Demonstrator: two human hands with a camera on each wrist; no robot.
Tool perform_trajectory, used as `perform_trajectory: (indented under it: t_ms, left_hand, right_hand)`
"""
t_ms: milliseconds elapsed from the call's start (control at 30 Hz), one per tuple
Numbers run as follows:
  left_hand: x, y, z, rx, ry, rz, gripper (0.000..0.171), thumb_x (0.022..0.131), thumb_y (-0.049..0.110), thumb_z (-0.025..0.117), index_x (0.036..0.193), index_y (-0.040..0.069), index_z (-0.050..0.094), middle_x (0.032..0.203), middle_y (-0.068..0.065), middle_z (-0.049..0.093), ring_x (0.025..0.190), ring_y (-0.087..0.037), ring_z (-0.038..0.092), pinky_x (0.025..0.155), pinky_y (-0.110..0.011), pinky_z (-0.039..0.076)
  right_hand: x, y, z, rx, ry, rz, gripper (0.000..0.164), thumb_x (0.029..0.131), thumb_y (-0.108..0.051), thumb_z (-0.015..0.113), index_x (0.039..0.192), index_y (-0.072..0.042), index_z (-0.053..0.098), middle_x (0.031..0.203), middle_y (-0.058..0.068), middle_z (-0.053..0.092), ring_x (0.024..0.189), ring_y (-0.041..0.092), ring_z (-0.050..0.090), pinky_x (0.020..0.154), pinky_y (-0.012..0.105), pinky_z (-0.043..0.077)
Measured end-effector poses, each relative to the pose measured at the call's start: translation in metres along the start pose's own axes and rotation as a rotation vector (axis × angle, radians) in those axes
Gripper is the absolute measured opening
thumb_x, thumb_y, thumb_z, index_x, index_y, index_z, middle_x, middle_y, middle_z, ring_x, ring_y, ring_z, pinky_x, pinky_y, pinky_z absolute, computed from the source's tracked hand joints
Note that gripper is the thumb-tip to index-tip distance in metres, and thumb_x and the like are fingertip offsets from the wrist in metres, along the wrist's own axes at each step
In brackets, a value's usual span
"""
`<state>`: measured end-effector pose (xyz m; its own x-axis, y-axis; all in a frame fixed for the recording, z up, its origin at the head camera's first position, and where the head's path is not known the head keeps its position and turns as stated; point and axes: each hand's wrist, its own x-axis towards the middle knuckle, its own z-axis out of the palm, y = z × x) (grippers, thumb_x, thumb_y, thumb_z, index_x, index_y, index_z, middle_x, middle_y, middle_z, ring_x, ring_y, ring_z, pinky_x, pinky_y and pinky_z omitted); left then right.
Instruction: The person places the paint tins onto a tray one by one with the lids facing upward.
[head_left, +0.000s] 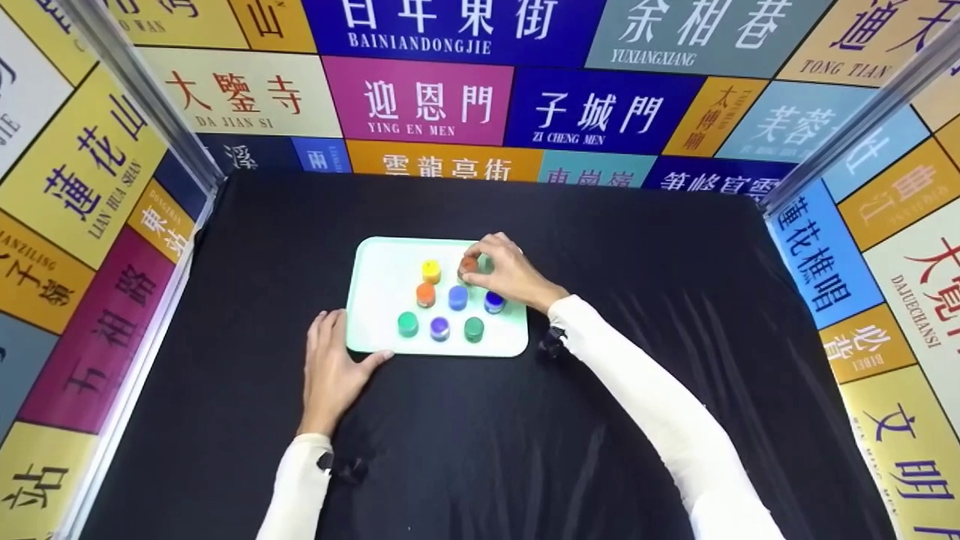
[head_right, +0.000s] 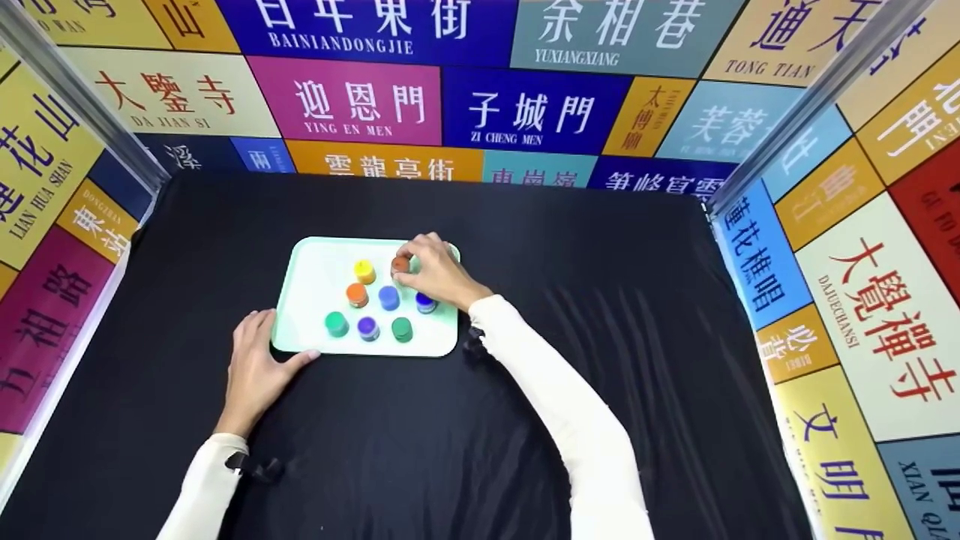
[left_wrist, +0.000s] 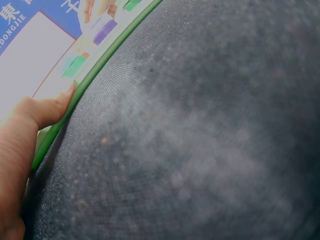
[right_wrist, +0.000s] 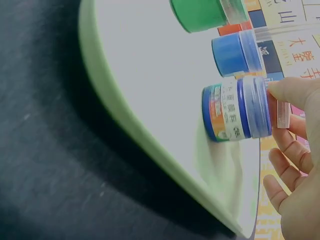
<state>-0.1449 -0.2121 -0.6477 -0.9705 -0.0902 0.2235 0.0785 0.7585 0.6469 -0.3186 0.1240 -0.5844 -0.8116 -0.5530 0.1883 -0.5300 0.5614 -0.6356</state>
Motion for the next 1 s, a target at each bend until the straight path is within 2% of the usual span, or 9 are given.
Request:
perform_trajectory:
  t_ms: [267,667,800,1000]
  left_hand:
    - [0.0,0.001,-0.001,0.002,-0.007,-0.01,0.106,0.083,0.053,0.095,0.162,0.0,0.048,0.164,-0.021,0.047,0.162,-0.042,0.027,0.131,-0.061,0.026]
    - [0.0,0.002,-0.002,0.009,-0.008,-0.009,0.107,0.083,0.055,0.094,0.162,0.0,0.048,0.163,-0.021,0.048,0.162,-0.044,0.027,0.131,-0.061,0.025]
    - [0.0,0.001,-0.002,0.01,-0.008,-0.012,0.106,0.083,0.053,0.095,0.162,-0.001,0.048,0.163,-0.021,0.047,0.162,-0.044,0.027,0.131,-0.061,0.025]
    - [0.0,0.001,-0.001,0.008,-0.012,-0.014,0.105,0.083,0.051,0.096,0.161,-0.001,0.048,0.164,-0.021,0.047,0.162,-0.043,0.026,0.13,-0.063,0.026]
  right_hand:
    - [0.008,-0.006,0.006,0.002,-0.04,0.006,0.034,0.098,-0.027,0.086,0.125,-0.008,0.079,0.114,0.007,0.072,0.115,0.032,0.056,0.103,0.042,0.046]
    - [0.013,-0.011,0.011,-0.014,-0.089,0.044,0.034,0.099,-0.025,0.085,0.127,-0.007,0.078,0.117,0.008,0.072,0.112,0.029,0.056,0.1,0.042,0.046]
    - [0.012,-0.011,0.011,-0.027,-0.098,0.068,0.037,0.099,-0.024,0.085,0.131,-0.006,0.077,0.118,0.008,0.071,0.113,0.029,0.056,0.101,0.042,0.047]
    - [0.002,-0.011,0.006,0.017,-0.076,0.108,0.04,0.099,-0.025,0.085,0.135,-0.008,0.075,0.122,0.009,0.069,0.118,0.029,0.056,0.104,0.042,0.048]
